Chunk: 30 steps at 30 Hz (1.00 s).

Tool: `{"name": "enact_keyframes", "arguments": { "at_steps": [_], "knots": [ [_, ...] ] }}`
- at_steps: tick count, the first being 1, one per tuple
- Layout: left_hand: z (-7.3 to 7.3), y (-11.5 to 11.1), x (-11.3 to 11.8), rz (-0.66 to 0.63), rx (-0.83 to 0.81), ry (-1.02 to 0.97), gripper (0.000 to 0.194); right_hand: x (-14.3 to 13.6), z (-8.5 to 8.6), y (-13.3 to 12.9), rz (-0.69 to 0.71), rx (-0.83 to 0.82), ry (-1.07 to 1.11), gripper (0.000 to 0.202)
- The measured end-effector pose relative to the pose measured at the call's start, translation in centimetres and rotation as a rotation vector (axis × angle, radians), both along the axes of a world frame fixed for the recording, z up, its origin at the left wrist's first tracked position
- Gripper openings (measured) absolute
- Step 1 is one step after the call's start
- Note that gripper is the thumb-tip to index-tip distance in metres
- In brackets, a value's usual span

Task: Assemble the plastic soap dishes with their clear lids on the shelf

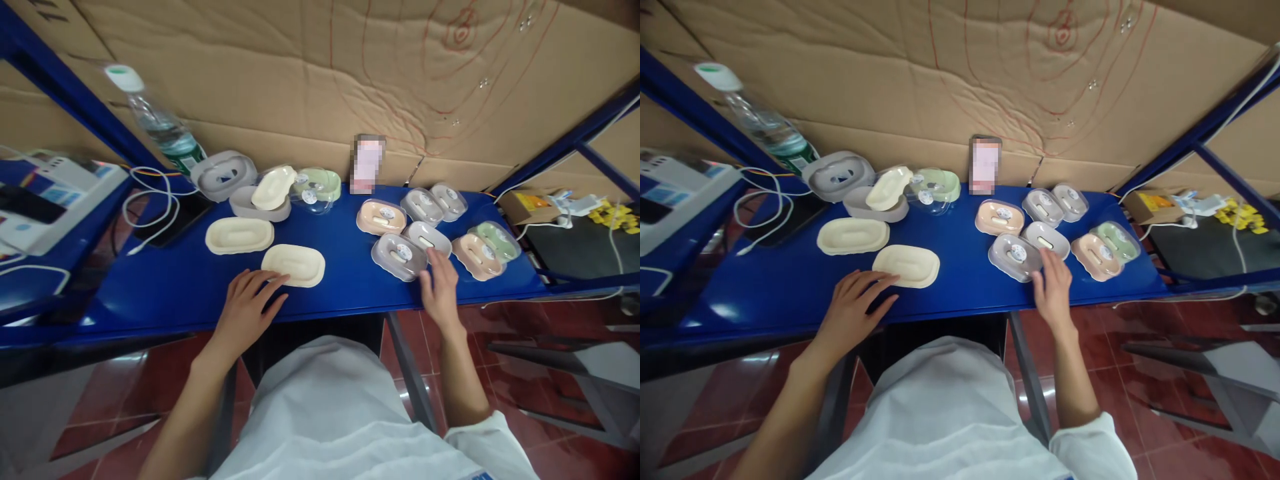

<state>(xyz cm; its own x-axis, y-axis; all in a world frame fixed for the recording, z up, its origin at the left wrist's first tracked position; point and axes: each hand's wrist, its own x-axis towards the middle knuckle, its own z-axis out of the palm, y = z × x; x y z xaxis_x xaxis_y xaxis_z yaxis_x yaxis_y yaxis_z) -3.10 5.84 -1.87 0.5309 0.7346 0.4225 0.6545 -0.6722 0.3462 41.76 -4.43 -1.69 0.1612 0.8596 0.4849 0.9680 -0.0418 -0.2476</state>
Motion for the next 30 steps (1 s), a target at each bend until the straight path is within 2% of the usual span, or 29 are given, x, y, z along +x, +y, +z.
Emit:
{"name": "enact_keyframes", "arguments": {
  "at_steps": [3, 7, 12, 18, 21, 24, 27, 30],
  "knots": [
    [0.1, -0.1, 0.2, 0.012, 0.031, -0.01, 0.025, 3.2, -0.5, 0.8, -0.133, 0.021, -0.032, 0.053],
    [0.0, -0.2, 0.3, 0.031, 0.041, -0.008, 0.013, 5.9, -0.7, 2.0, -0.087, -0.009, -0.084, 0.043],
    [0.0, -0.5, 0.3, -0.012, -0.026, -0.068, 0.014, 6.2, -0.7, 3.0, 0.0, 0.086, 0.038, 0.04],
    [0.2, -0.4, 0.3, -0.01, -0.015, -0.032, 0.013, 5.2, -0.1, 2.3, -0.025, 0.245, 0.127, 0.041],
    [0.1, -0.1, 0.5, 0.007, 0.025, -0.009, 0.014, 4.1, 1.6, 2.0, -0.029, 0.288, 0.127, 0.039],
    [0.2, 0.2, 1.0, 0.042, 0.048, 0.014, 0.015, 1.7, 3.7, 2.1, 0.034, 0.336, 0.141, 0.033],
    [0.4, 0.3, 1.4, 0.086, 0.083, 0.051, 0.014, -2.3, 4.9, 3.0, 0.193, 0.33, 0.16, 0.026],
    [0.6, -0.1, 1.1, 0.148, 0.133, 0.101, 0.012, -7.1, 4.2, 4.7, 0.44, 0.177, 0.162, 0.024]
  ]
}}
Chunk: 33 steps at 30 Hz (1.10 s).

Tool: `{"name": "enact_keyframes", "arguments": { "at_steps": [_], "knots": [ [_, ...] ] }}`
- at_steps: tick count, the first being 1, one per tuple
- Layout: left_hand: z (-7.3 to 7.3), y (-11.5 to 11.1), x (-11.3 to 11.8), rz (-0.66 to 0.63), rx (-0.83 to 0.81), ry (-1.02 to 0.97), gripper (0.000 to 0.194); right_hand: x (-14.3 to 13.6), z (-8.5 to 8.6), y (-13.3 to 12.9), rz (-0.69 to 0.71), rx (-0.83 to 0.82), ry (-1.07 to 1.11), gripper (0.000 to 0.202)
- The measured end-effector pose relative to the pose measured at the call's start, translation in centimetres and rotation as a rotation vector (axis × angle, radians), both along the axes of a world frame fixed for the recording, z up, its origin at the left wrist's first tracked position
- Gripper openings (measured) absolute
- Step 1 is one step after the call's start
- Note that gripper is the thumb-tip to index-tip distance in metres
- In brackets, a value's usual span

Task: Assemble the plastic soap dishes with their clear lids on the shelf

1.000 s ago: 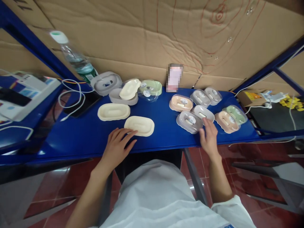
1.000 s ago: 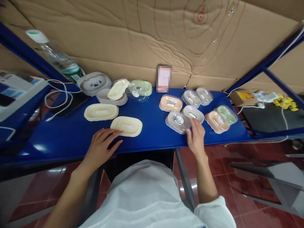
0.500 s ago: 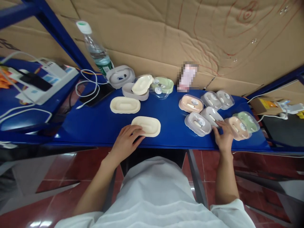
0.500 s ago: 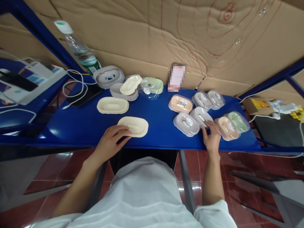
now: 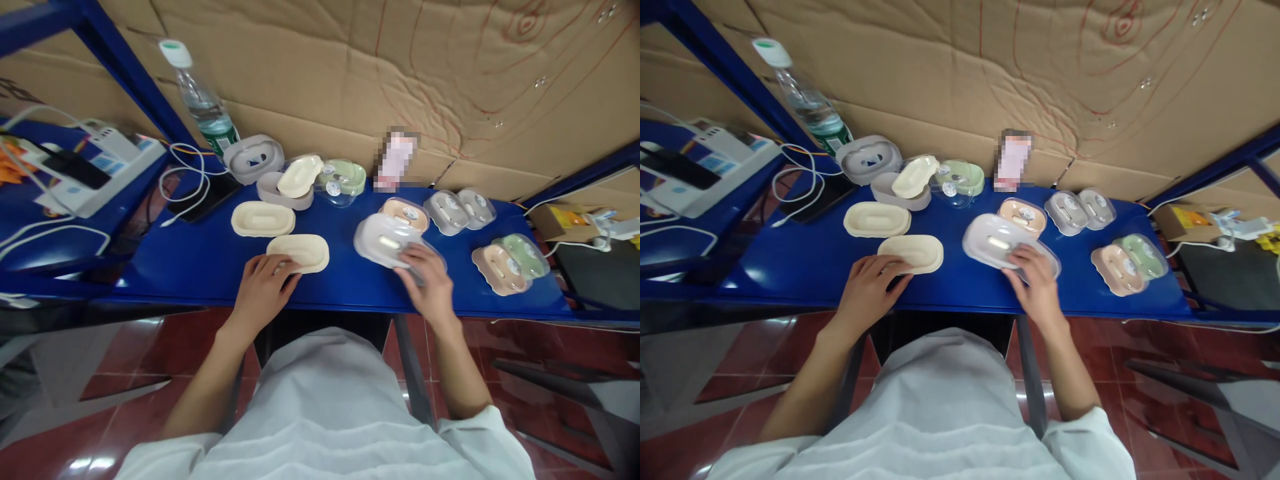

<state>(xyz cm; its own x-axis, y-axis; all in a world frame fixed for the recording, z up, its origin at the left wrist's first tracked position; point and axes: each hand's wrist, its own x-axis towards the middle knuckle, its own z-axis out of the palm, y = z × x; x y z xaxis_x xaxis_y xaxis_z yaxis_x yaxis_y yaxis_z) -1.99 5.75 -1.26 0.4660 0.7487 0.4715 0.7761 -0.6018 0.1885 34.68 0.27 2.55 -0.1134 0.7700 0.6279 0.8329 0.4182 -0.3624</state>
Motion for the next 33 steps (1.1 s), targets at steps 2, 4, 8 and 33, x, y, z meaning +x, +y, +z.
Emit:
{"name": "enact_keyframes", "arguments": {
  "at_steps": [2, 4, 8, 33],
  "knots": [
    [0.1, -0.5, -0.7, 0.022, 0.024, 0.019, 0.012, -2.6, -1.1, 1.4, 0.134, -0.091, -0.026, 0.023],
    [0.2, -1.0, -1.9, 0.027, 0.043, 0.022, 0.011, -4.3, -1.9, 2.8, 0.217, -0.166, -0.043, 0.022],
    [0.1, -1.7, -5.0, 0.066, 0.061, 0.056, 0.011, -5.2, -1.2, 6.5, 0.355, -0.274, -0.13, 0.03],
    [1.8, 4.3, 4.6, -0.091, -0.167, -0.269, 0.057, -4.5, 3.7, 15.1, 0.106, 0.013, -0.123, 0.04]
  ]
}}
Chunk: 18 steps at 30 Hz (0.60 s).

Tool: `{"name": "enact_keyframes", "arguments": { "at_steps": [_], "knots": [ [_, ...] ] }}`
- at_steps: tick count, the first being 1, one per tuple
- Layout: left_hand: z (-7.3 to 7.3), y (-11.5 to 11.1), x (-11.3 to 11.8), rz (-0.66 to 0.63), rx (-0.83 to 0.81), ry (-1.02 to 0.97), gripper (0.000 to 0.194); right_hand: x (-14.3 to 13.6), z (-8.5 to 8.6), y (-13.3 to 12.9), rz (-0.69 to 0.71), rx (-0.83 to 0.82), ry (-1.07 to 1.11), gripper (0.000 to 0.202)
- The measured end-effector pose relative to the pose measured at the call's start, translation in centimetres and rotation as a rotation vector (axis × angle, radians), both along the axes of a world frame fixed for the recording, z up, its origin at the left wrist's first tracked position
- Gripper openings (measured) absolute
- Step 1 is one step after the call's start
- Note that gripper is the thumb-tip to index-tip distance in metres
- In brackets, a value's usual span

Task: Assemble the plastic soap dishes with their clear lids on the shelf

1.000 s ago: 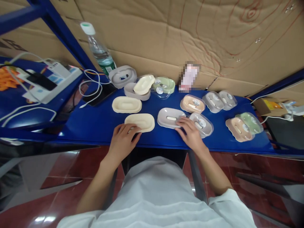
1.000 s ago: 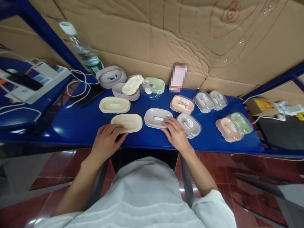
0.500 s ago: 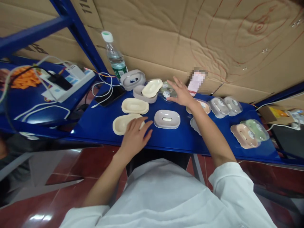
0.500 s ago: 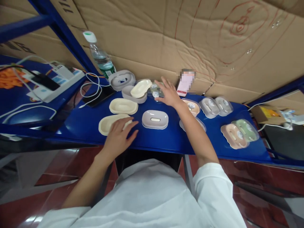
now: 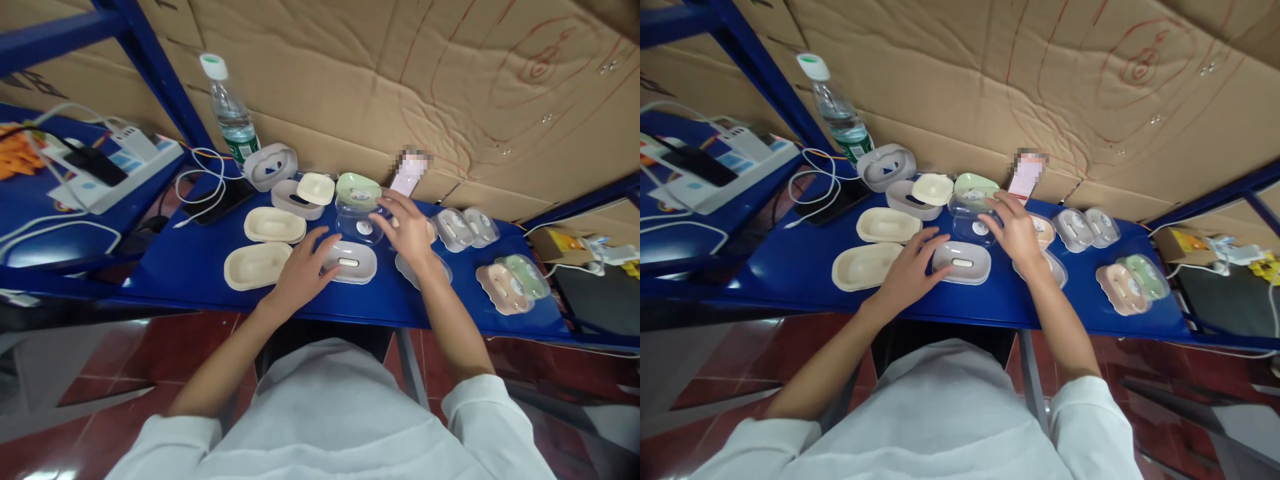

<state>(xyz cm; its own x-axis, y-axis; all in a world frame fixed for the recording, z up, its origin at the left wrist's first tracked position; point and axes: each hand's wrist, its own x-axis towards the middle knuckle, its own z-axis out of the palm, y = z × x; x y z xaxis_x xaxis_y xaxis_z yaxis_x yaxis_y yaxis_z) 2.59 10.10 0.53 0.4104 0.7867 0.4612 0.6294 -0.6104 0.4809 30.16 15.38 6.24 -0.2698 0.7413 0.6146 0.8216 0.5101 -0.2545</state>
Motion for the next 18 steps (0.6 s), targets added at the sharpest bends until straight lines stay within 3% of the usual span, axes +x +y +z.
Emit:
{"name": "enact_keyframes", "arguments": {
  "at_steps": [3, 7, 12, 18],
  "knots": [
    [0.1, 0.9, 0.2, -0.065, -0.027, -0.008, 0.081, -1.0, -1.3, -4.8, 0.027, 0.01, 0.057, 0.035],
    [-0.5, 0.4, -0.7, -0.227, 0.018, 0.02, 0.071, -1.9, -3.4, -9.5, 0.071, -0.073, 0.14, 0.032],
    [-1.5, -0.3, -2.2, -0.286, 0.054, -0.086, 0.049, -1.5, -5.5, -10.8, 0.12, -0.233, 0.158, 0.041],
    [-1.6, 0.5, -2.5, -0.296, 0.029, -0.098, 0.034, -0.5, -6.6, -11.2, 0.173, -0.271, 0.07, 0.049]
  ]
}}
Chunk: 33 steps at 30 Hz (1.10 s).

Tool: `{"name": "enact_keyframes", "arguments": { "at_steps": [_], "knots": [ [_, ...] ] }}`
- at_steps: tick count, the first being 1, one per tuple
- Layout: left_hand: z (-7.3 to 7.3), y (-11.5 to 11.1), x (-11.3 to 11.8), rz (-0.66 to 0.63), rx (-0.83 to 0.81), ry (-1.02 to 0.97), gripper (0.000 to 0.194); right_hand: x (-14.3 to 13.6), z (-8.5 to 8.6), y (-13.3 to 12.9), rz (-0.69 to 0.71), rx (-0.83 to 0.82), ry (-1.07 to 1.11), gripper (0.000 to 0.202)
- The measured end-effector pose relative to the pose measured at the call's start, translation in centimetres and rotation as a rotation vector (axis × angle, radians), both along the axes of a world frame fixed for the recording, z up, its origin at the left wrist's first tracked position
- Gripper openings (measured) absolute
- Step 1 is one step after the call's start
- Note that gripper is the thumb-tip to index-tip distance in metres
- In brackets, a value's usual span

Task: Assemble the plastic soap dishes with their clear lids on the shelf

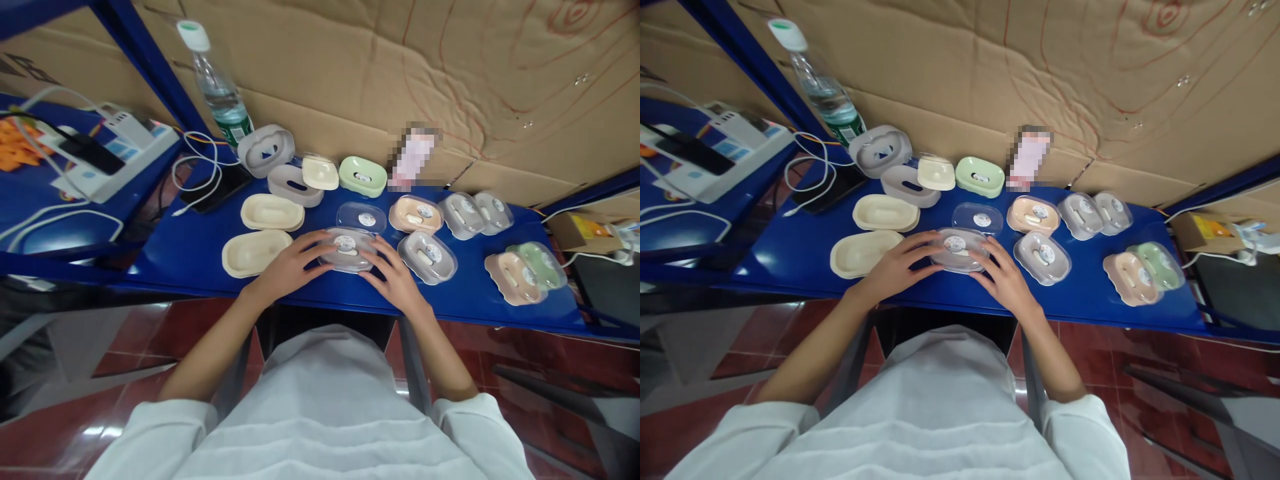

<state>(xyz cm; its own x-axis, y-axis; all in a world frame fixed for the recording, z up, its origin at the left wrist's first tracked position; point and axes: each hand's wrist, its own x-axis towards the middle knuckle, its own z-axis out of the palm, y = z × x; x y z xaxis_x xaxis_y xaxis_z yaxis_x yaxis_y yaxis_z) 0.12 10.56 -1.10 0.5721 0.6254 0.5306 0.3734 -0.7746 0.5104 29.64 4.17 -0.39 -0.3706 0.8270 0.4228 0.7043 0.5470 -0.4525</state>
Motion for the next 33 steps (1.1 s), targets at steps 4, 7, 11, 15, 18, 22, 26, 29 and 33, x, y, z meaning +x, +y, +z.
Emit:
{"name": "enact_keyframes", "arguments": {
  "at_steps": [4, 7, 11, 15, 18, 22, 26, 29, 33],
  "knots": [
    [0.4, 0.0, 0.4, -0.033, -0.015, 0.012, 0.031, 0.1, -0.2, -0.5, -0.053, 0.021, -0.026, 0.047],
    [0.6, 0.1, 0.7, -0.049, -0.021, 0.019, 0.032, -0.1, -0.1, -0.4, -0.044, 0.029, -0.037, 0.047],
    [0.6, 0.4, 0.8, -0.054, 0.003, 0.013, 0.032, -0.1, 0.4, 0.2, 0.001, -0.03, -0.055, 0.05],
    [0.5, 0.6, 0.7, -0.05, -0.004, 0.023, 0.036, 0.1, 0.8, 0.7, 0.028, -0.053, -0.055, 0.052],
    [0.4, 0.7, 0.7, -0.072, 0.005, 0.008, 0.036, 0.3, 0.8, 0.8, 0.042, -0.042, -0.053, 0.053],
    [0.2, 0.9, 0.7, -0.076, -0.007, 0.016, 0.036, 0.3, 0.5, 0.7, 0.031, -0.054, -0.086, 0.059],
    [0.0, 0.8, 0.6, -0.077, 0.027, 0.014, 0.038, 0.1, 0.1, 0.3, 0.027, -0.032, -0.102, 0.06],
    [-0.1, 0.3, 0.2, -0.079, 0.072, 0.026, 0.04, -0.2, 0.1, -0.1, 0.035, -0.004, -0.125, 0.06],
    [-0.2, -0.6, -0.3, -0.077, 0.105, 0.062, 0.048, -0.5, 0.1, -0.8, 0.029, -0.008, -0.149, 0.061]
  ]
}}
